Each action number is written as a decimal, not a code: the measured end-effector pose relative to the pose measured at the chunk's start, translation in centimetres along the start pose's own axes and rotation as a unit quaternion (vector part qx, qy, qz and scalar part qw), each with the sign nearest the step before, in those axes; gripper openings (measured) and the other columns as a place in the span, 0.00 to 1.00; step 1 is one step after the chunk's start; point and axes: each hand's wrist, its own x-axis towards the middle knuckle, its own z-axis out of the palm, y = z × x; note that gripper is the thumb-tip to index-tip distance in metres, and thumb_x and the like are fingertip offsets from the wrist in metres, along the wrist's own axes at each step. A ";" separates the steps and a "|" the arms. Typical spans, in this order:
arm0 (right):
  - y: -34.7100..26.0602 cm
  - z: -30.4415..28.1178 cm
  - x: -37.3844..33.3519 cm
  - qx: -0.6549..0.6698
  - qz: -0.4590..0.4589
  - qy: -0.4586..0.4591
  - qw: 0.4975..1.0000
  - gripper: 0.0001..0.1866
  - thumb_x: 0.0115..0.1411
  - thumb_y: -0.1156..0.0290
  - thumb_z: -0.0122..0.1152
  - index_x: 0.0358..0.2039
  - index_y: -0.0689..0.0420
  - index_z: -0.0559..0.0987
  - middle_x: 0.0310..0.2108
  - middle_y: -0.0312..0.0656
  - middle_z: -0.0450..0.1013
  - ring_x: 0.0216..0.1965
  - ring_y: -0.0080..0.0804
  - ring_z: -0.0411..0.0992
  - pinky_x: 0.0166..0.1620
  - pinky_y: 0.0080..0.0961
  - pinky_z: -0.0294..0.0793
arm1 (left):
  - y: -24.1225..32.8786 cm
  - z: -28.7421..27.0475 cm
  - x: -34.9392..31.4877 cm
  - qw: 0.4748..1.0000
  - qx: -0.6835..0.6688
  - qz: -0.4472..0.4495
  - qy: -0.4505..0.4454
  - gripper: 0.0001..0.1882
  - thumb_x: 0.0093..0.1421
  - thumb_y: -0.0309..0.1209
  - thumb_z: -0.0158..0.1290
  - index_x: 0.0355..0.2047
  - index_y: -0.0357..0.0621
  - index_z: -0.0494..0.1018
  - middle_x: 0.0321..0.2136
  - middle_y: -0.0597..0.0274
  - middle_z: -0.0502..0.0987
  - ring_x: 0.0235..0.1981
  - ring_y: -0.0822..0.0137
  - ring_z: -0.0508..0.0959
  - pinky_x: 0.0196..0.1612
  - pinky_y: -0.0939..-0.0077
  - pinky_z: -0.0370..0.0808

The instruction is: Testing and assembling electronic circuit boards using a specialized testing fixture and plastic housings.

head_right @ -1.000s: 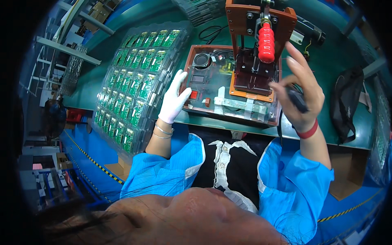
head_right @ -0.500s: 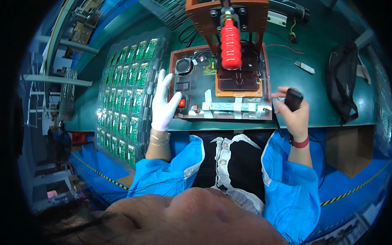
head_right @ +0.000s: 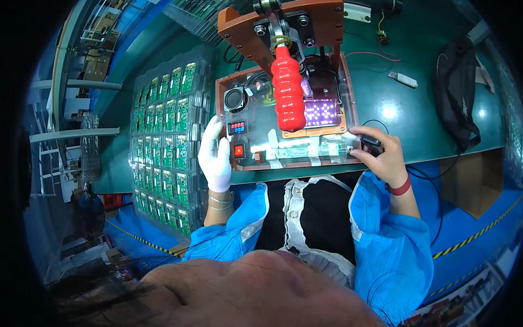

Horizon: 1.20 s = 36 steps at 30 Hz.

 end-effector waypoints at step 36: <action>-0.2 -0.2 1.4 0.233 0.153 0.102 0.955 0.15 0.67 0.72 0.51 0.53 0.61 0.70 0.32 0.43 0.76 0.25 0.25 0.71 0.31 0.19 0.73 | -1.0 0.0 0.0 1.000 0.001 0.011 -0.002 0.22 0.54 0.16 0.52 0.51 0.37 0.75 0.56 0.51 0.75 0.55 0.56 0.76 0.61 0.67 0.71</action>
